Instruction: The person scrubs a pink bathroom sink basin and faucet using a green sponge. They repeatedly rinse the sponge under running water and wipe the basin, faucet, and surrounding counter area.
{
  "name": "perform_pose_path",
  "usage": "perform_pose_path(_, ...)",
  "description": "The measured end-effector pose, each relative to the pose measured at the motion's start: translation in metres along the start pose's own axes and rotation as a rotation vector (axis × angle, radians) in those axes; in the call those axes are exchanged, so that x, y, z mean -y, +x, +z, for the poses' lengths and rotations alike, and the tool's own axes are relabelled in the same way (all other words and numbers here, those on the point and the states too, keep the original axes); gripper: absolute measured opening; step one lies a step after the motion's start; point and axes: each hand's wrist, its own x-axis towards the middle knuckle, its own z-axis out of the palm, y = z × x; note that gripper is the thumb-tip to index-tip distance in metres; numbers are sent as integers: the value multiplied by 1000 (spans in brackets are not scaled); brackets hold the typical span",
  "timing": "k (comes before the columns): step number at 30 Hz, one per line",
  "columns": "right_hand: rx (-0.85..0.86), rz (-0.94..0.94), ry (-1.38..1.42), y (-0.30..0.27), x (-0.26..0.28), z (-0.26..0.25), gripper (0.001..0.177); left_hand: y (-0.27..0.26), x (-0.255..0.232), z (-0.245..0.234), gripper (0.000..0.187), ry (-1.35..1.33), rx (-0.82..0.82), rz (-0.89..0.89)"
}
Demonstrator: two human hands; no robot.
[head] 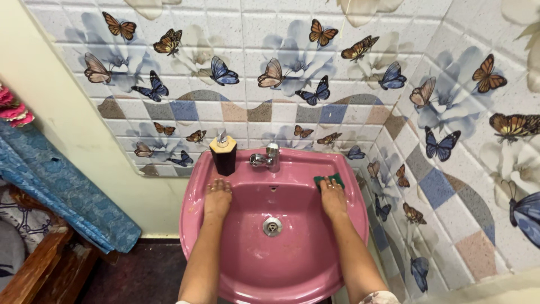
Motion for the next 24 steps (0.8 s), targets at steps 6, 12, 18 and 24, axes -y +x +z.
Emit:
perform_pose_path(6, 274, 95, -160, -2, 31, -17, 61, 4, 18, 18, 41, 71, 25, -12)
perform_pose_path(12, 438, 199, -247, -10, 66, -60, 96, 26, 29, 47, 19, 67, -115, 204)
perform_pose_path(18, 439, 255, -86, 7, 102, -46, 106, 39, 25, 59, 20, 86, -191, 251)
perform_pose_path(24, 405, 61, -25, 24, 106, -28, 108, 42, 25, 45, 21, 18, -177, 217)
